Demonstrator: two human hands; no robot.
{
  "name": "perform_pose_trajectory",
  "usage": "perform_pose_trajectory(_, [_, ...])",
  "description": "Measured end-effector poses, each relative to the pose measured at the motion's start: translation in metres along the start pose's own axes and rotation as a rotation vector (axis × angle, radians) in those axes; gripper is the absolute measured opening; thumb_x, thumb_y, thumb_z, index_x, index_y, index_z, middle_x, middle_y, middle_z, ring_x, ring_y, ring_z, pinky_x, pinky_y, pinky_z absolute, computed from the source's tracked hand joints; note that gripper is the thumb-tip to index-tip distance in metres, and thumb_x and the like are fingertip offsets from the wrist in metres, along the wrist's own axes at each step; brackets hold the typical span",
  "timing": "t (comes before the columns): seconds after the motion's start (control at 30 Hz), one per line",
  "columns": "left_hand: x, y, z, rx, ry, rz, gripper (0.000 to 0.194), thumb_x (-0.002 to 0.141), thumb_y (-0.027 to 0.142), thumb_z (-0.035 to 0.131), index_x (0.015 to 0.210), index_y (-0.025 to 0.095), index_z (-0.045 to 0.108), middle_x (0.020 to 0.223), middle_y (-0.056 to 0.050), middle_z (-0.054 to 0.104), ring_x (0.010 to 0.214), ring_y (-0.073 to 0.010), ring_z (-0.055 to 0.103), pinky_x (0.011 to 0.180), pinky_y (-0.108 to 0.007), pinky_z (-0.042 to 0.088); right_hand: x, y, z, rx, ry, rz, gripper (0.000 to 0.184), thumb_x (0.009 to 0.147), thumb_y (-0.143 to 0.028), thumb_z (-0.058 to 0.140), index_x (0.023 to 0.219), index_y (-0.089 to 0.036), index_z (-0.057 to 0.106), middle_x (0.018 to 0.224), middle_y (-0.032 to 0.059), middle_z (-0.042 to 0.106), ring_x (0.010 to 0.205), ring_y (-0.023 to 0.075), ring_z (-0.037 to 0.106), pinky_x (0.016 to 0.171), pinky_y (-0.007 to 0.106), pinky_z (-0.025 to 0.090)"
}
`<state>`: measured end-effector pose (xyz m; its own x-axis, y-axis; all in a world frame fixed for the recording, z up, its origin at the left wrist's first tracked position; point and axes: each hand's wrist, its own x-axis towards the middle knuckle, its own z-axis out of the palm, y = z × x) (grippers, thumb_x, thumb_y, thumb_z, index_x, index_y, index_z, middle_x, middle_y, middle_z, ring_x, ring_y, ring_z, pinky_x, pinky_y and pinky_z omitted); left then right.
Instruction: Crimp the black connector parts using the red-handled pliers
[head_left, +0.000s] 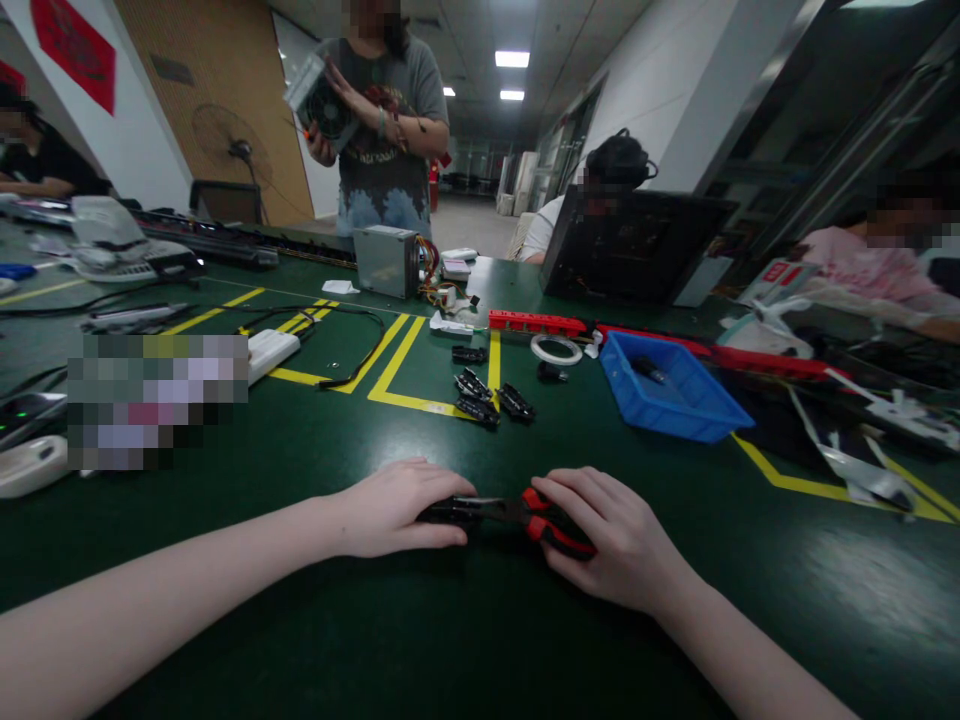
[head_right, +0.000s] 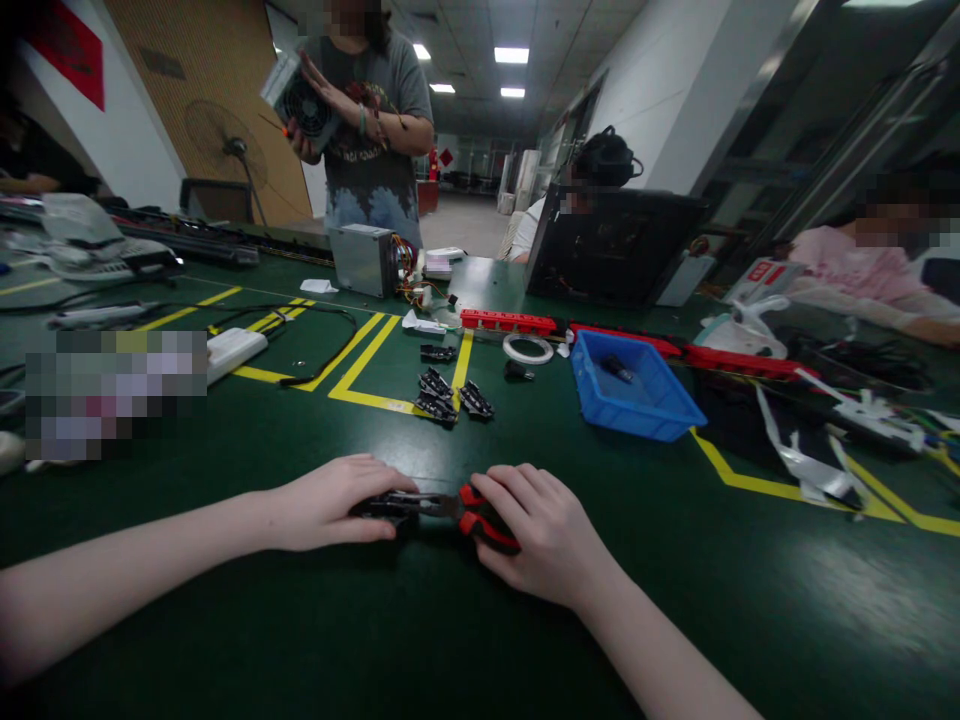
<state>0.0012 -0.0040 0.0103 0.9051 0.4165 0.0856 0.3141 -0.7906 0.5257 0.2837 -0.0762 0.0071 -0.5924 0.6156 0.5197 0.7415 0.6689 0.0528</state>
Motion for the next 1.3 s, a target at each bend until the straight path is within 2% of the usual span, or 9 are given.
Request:
perform_pose_trajectory(0.4, [-0.0012, -0.0004, 0.0013, -0.001, 0.014, -0.018, 0.040, 0.091, 0.044, 0.060, 0.123, 0.021, 0.054, 0.113, -0.007, 0.067, 0.098, -0.0229, 0.064, 0.084, -0.035, 0.047, -0.0051, 0.0034, 0.0030, 0.003, -0.022, -0.020, 0.045, 0.079, -0.027, 0.063, 0.122, -0.012, 0.059, 0.110, 0.0151, 0.067, 0.094, 0.0239, 0.065, 0.079, 0.038, 0.057])
perform_pose_trajectory(0.77, [-0.0031, -0.0007, 0.0047, 0.076, 0.067, -0.008, 0.044, 0.090, 0.036, 0.063, 0.129, 0.023, 0.048, 0.113, -0.005, 0.065, 0.098, -0.0217, 0.063, 0.081, -0.033, 0.046, -0.0031, 0.0005, 0.0004, -0.008, -0.030, -0.001, 0.049, 0.077, -0.028, 0.062, 0.123, -0.011, 0.058, 0.111, 0.0161, 0.066, 0.093, 0.0247, 0.065, 0.078, 0.038, 0.057])
perform_pose_trajectory(0.9, [-0.0042, -0.0021, 0.0058, 0.130, 0.086, 0.021, 0.045, 0.091, 0.035, 0.063, 0.131, 0.023, 0.047, 0.109, -0.005, 0.064, 0.094, -0.0207, 0.063, 0.079, -0.032, 0.046, -0.0024, -0.0001, -0.0001, -0.007, -0.024, 0.008, 0.049, 0.078, -0.029, 0.061, 0.123, -0.012, 0.059, 0.111, 0.0158, 0.067, 0.092, 0.0248, 0.065, 0.079, 0.039, 0.056])
perform_pose_trajectory(1.1, [-0.0053, -0.0030, 0.0067, 0.218, 0.096, 0.054, 0.046, 0.093, 0.038, 0.059, 0.134, 0.021, 0.045, 0.110, -0.007, 0.063, 0.094, -0.0210, 0.063, 0.077, -0.031, 0.045, 0.0016, -0.0021, -0.0018, 0.049, -0.061, 0.039, 0.037, 0.076, -0.027, 0.062, 0.109, -0.011, 0.061, 0.098, 0.0132, 0.068, 0.081, 0.0215, 0.063, 0.069, 0.034, 0.055])
perform_pose_trajectory(1.3, [-0.0055, -0.0025, 0.0071, 0.232, 0.101, 0.057, 0.045, 0.095, 0.040, 0.056, 0.134, 0.021, 0.045, 0.108, -0.007, 0.063, 0.093, -0.0206, 0.063, 0.077, -0.031, 0.045, 0.0014, -0.0012, -0.0012, 0.067, -0.096, 0.069, 0.038, 0.075, -0.028, 0.063, 0.111, -0.014, 0.060, 0.100, 0.0113, 0.067, 0.083, 0.0210, 0.062, 0.072, 0.034, 0.054])
